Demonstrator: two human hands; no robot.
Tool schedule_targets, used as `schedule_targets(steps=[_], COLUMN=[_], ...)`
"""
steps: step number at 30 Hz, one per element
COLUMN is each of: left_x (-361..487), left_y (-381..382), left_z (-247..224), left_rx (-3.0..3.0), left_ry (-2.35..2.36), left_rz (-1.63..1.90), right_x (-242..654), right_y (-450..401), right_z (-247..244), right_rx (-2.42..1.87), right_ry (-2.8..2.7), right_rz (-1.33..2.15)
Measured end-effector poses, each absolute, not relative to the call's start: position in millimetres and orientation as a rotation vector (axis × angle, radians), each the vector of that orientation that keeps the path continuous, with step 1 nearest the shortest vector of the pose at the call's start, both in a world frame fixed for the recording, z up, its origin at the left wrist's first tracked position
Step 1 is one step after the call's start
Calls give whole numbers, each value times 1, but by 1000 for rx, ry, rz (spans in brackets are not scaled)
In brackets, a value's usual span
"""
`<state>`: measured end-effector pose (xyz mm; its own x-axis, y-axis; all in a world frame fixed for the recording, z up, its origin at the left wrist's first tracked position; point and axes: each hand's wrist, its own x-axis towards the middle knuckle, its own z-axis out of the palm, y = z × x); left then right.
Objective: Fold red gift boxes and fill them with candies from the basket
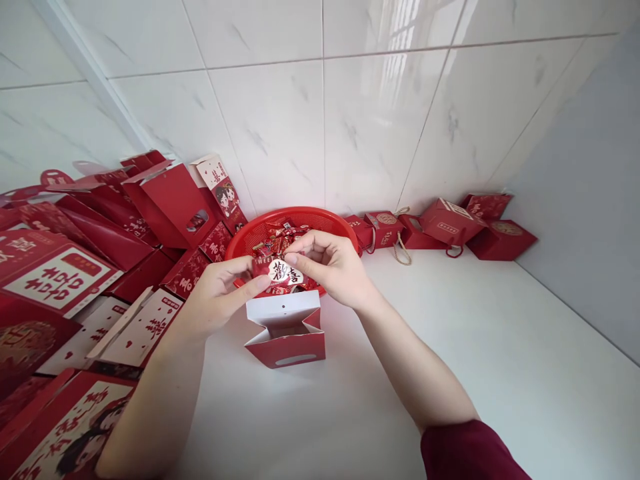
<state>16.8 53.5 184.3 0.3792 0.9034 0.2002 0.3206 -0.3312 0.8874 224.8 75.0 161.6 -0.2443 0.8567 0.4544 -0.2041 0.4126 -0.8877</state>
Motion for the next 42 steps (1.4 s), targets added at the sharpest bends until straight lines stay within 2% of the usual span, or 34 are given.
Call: schedule_targets(steps=[4, 10, 19, 28, 37, 42], left_x=[16, 20, 17, 23, 23, 18], left_y=[56, 58, 59, 56, 56, 53], left_z=[180, 176, 169, 173, 173, 178], left_rx=[1696, 1605, 1663, 1668, 1757, 1944], left_ry=[943, 883, 936, 831, 853, 1020], left_rz=[884, 842, 866, 1019, 1026, 1015], right_x=[225, 223, 219, 219, 216, 222], right_y=[74, 71, 63, 63, 65, 62], right_z=[164, 163, 159, 157, 151, 162], right_rx=[-643, -540, -681, -645, -606, -662], right_ry=[-1562, -1592, -1677, -1759, -1739, -1794], right_rz=[1231, 1190, 886, 1032, 1150, 963])
